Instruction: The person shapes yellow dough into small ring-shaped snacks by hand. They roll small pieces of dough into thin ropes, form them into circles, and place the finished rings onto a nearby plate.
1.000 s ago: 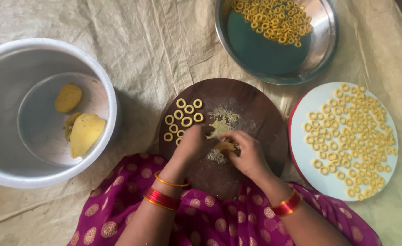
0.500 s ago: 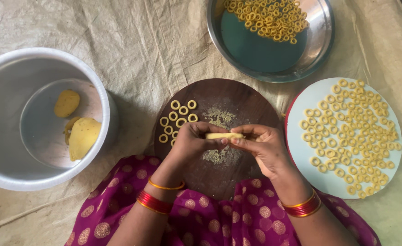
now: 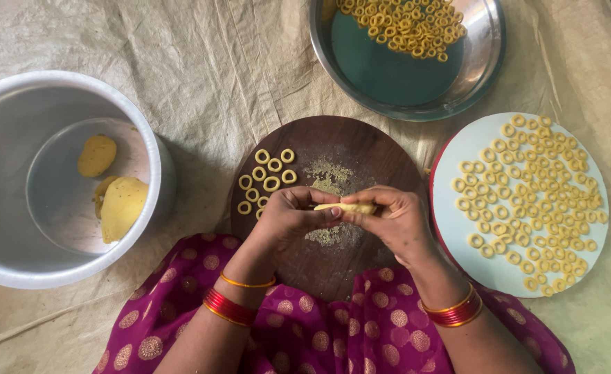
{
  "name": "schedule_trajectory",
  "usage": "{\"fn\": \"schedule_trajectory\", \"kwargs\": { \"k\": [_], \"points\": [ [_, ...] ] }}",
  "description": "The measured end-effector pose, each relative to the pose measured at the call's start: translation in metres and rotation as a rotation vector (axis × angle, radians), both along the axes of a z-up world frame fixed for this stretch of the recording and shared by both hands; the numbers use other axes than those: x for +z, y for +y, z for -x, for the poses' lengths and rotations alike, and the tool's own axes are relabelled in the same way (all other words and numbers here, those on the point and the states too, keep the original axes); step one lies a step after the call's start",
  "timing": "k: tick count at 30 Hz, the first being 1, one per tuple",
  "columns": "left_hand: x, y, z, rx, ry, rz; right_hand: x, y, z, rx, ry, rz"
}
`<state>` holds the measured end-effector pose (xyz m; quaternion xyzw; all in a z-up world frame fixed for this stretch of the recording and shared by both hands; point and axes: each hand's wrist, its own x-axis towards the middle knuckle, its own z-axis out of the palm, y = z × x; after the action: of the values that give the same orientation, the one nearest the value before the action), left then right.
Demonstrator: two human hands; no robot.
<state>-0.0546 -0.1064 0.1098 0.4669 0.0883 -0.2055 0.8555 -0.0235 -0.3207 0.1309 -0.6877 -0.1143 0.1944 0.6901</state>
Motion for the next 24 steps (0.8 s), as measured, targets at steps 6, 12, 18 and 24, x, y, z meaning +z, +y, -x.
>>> {"fn": "schedule_trajectory", "kwargs": {
  "k": [6, 12, 18, 24],
  "points": [
    [0.019, -0.003, 0.000, 0.024, -0.502, -0.480, -0.020, -0.016, -0.014, -0.063, 0.563, -0.101],
    [0.029, -0.007, 0.005, 0.006, -0.865, -0.911, -0.052, -0.038, -0.031, 0.100, 1.021, -0.445],
    [0.006, 0.014, -0.010, 0.101, -0.630, -1.068, -0.075, -0.049, -0.060, -0.275, 0.402, -0.107],
    [-0.034, 0.029, -0.021, 0.104, -0.076, -0.608, -0.112, -0.047, -0.086, -0.122, -0.563, 0.456]
  ]
}}
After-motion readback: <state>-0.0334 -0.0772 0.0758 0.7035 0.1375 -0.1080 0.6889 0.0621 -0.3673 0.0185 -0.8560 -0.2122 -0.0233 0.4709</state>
